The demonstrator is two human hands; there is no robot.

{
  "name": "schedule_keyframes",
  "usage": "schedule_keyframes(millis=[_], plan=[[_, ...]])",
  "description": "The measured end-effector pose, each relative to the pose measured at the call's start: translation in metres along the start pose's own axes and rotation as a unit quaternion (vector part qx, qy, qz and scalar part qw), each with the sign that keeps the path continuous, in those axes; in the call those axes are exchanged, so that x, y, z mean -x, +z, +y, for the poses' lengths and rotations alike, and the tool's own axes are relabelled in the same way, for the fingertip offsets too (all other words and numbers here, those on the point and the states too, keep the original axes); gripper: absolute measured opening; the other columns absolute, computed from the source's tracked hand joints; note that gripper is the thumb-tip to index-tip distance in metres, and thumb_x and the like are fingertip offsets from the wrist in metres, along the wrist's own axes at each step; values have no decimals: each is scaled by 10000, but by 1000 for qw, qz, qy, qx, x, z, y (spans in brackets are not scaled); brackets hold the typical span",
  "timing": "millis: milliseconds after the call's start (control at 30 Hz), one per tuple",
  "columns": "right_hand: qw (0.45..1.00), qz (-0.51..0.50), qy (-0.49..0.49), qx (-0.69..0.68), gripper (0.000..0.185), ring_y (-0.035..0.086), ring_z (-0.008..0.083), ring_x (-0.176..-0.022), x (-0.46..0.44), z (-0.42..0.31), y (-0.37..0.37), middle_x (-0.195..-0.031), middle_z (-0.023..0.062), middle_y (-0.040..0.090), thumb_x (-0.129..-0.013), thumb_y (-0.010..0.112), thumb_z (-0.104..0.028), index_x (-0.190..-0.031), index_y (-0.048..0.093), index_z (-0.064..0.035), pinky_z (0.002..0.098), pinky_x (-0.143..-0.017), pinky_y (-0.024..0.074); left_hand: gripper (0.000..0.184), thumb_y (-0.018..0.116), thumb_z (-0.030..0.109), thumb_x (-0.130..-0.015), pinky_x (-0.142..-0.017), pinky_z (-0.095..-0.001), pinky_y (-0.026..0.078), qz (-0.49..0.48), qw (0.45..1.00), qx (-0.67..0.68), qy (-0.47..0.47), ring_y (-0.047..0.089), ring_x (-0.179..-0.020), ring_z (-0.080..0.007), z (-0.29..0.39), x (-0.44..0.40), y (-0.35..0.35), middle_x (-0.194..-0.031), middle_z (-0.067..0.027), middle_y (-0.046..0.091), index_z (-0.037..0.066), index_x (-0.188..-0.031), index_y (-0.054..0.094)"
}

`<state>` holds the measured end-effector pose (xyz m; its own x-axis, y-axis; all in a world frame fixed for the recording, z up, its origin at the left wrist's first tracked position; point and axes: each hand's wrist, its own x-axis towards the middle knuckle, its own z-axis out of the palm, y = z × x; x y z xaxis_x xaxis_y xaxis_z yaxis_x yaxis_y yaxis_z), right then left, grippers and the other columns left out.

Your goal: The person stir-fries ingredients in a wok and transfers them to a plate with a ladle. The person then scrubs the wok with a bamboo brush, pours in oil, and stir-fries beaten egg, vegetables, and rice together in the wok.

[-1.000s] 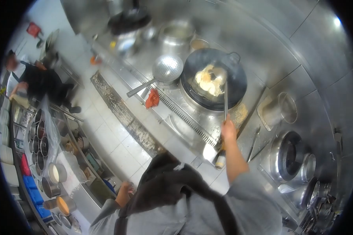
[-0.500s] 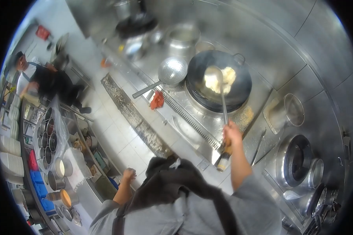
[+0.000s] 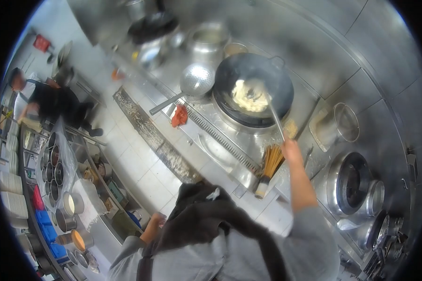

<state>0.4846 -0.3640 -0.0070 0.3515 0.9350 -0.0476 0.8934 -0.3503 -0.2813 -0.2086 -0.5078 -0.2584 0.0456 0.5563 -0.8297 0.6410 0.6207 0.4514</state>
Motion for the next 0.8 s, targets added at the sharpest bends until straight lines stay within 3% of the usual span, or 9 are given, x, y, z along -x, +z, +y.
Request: schedule_keyframes(millis=[233,367,433,567,633,700,733,767,800], plan=[[997,61,-13,-36,576,619,419,-836,21,-56,28,-885,241,643,-822,508,-131,-1381,378,-77,474,-734,484,109,548,107,-796,-492,-353,529,85,977,188,-54,637,-630,-215,38,-34,-15,-748,-102,621,24,-833,610],[941,-96,87,-312,528,644,377,-730,-16,-52,-7,-832,250,641,-802,515,-87,-1329,476,-74,442,-648,516,178,554,115,-794,-516,-337,538,75,988,131,-42,644,-670,-211,74,-4,-9,-774,-100,628,12,-921,625],[996,74,-22,-43,577,645,293,-700,-58,-28,34,-788,185,652,-799,554,-89,-1360,420,-61,398,-646,514,164,563,113,-791,-507,-339,535,71,987,144,-25,644,-654,-217,62,8,-5,-743,-101,623,5,-894,630],[985,168,30,35,548,579,193,-534,-25,-56,63,-659,96,596,-789,566,-52,-1325,452,-43,324,-504,487,148,576,126,-797,-468,-356,524,42,984,171,-37,640,-591,-227,32,8,-5,-693,-118,619,3,-833,648],[905,-59,116,-405,570,585,196,-500,-1,-62,37,-687,109,612,-809,567,-53,-1355,409,-11,338,-478,490,151,585,138,-798,-468,-375,526,52,996,68,-26,637,-584,-218,3,1,-3,-705,-129,628,6,-818,655],[834,-101,147,-522,559,579,185,-489,-6,-37,33,-666,96,599,-828,555,-76,-1364,402,-28,360,-454,471,170,572,155,-805,-486,-392,534,-6,989,-107,101,643,-578,-222,-52,-1,-4,-706,-139,647,11,-784,661],[898,-72,117,-418,528,569,205,-493,-11,-34,18,-652,105,587,-817,546,-63,-1331,428,-39,366,-456,460,128,599,152,-770,-568,-381,523,-55,963,215,151,637,-685,-221,-84,8,6,-750,-118,641,36,-761,654],[945,-33,81,-314,500,558,225,-496,-17,-31,8,-637,114,575,-806,538,-51,-1299,453,-50,372,-458,449,89,625,148,-736,-650,-370,512,-90,835,507,193,631,-792,-220,-97,8,10,-794,-96,635,62,-739,648],[985,37,17,-169,504,566,284,-532,-11,-19,13,-665,153,586,-799,537,-47,-1297,459,-54,407,-494,456,89,625,148,-736,-650,-370,512,-87,833,512,190,631,-792,-220,-94,-3,14,-794,-96,635,62,-739,648]])
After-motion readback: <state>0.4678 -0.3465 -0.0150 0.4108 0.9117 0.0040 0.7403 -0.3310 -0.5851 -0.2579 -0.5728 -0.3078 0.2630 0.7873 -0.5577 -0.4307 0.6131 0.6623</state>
